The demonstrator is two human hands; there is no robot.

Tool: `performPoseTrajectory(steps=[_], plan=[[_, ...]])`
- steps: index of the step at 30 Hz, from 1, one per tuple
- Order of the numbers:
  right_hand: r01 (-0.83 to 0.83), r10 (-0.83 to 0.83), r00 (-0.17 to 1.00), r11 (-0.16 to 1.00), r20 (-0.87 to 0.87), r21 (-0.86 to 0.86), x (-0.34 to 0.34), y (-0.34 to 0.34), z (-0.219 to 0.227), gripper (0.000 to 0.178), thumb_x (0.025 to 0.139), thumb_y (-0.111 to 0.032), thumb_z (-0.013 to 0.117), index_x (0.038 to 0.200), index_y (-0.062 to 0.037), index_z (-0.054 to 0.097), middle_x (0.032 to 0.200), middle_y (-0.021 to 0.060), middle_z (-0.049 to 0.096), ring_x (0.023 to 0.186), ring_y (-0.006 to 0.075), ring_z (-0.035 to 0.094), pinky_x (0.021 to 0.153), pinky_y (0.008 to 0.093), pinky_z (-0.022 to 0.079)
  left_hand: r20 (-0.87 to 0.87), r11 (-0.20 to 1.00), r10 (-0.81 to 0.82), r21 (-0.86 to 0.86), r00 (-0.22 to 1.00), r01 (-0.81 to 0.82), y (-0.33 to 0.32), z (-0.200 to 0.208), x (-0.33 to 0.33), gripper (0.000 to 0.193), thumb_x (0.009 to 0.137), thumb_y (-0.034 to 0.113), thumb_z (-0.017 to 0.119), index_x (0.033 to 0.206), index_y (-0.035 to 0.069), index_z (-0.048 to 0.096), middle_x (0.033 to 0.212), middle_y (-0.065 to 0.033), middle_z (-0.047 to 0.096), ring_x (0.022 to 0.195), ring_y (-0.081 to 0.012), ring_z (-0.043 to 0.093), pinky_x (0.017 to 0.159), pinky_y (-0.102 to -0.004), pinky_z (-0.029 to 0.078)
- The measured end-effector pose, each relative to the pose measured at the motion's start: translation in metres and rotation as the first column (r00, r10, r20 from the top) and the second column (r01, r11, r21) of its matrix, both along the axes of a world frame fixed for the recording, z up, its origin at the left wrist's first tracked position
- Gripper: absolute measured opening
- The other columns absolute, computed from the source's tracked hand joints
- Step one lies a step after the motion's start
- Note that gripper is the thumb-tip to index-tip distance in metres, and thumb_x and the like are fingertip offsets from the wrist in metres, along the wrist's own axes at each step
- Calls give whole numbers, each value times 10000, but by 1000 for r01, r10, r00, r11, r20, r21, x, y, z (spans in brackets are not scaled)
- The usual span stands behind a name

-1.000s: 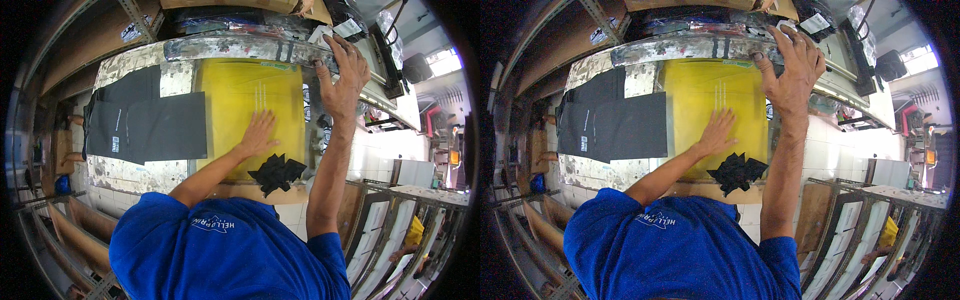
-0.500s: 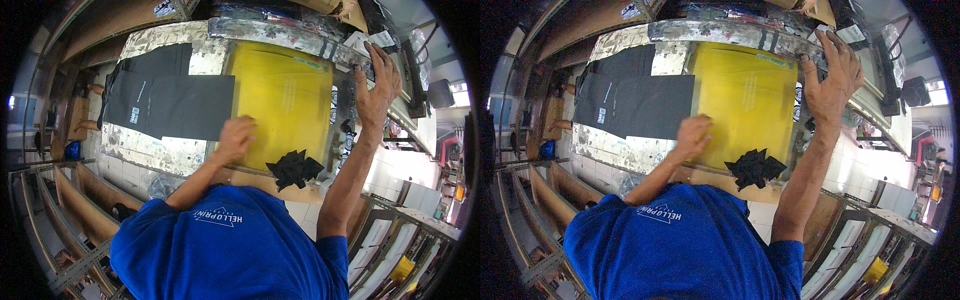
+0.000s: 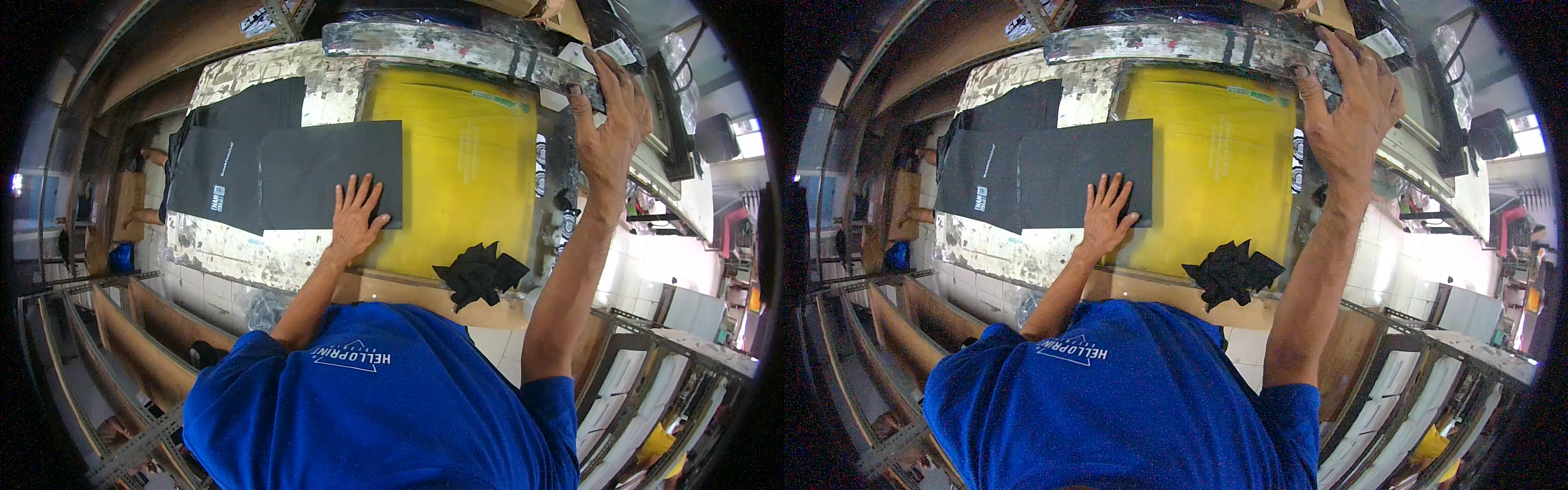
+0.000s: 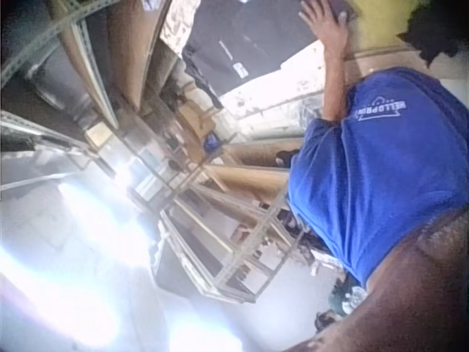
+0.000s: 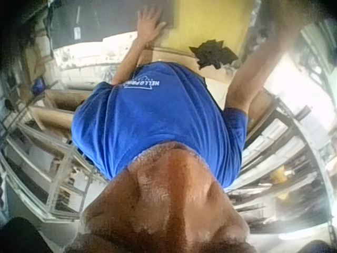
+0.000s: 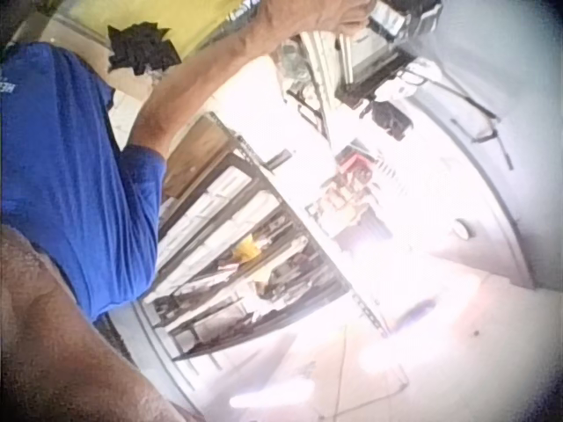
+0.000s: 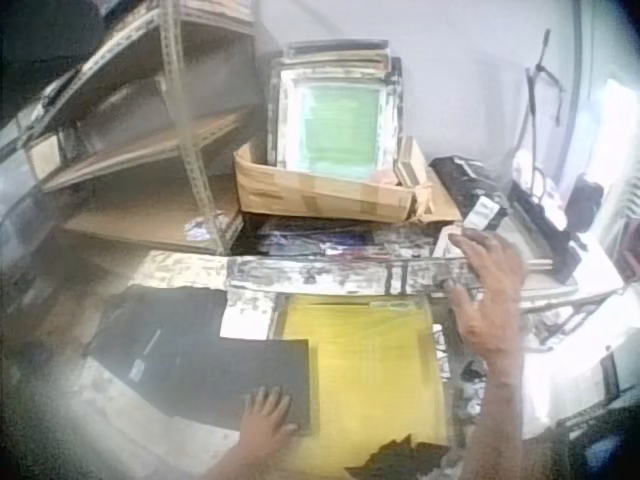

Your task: The person applies tape to a screen printing frame, pours green ink onto the screen, and uses a squeegee to transfer the design onto a black fabric item.

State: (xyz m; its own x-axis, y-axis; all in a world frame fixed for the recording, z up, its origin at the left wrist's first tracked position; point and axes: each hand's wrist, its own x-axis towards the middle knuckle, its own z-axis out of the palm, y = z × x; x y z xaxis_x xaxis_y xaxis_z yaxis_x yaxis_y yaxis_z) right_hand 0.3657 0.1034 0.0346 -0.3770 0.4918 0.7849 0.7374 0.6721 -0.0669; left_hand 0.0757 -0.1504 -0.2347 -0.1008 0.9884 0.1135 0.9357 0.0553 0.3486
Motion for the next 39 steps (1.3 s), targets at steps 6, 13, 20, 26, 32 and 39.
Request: performPoseTrajectory(steps=[6,13,20,26,32,39], plan=[[-2,2,1000,1000,-3,5,0,-1,-1,476,892,-393,713,1336,-235,643,1330,2,628,1289,256,501,1127,498,227,26,990,-141,31,990,140,42,-3,39,673,990,492,537,1523,91,438,1629,-153,311,1518,-415,208,1225,-611,119],[7,-7,1000,1000,-5,16,2,-1,-3,484,880,-428,723,1320,-240,654,1332,0,629,1288,258,508,1124,508,233,-4,957,-288,27,958,288,85,-6,61,659,994,468,534,1526,93,429,1626,-156,310,1514,-406,226,1231,-598,124],[-3,3,1000,1000,4,-25,1,-2,-2,492,948,-502,634,1381,-270,622,1386,-11,610,1367,255,445,1181,490,180,-20,948,-309,74,951,310,110,-8,59,681,988,492,529,1522,81,431,1619,-156,322,1504,-404,247,1227,-599,136],[14,-14,1000,1000,20,-5,5,4,-7,509,949,-543,616,1387,-284,618,1397,-10,601,1369,256,444,1185,503,178,10,973,-165,165,986,161,95,4,62,662,969,492,564,1464,57,504,1578,-171,389,1484,-415,285,1202,-613,171],[-7,7,1000,1000,12,1,6,4,-7,504,949,-530,623,1387,-282,618,1398,-7,602,1370,255,448,1180,505,184,13,987,76,141,997,-77,61,-7,58,618,976,448,563,1448,51,520,1580,-200,377,1470,-479,280,1186,-644,164],[-22,22,1000,1000,19,0,7,3,-8,507,946,-536,626,1390,-290,616,1402,5,601,1379,249,445,1192,510,176,48,994,83,65,995,-86,56,-12,55,615,996,430,535,1486,62,486,1604,-206,338,1501,-461,227,1209,-642,107]])
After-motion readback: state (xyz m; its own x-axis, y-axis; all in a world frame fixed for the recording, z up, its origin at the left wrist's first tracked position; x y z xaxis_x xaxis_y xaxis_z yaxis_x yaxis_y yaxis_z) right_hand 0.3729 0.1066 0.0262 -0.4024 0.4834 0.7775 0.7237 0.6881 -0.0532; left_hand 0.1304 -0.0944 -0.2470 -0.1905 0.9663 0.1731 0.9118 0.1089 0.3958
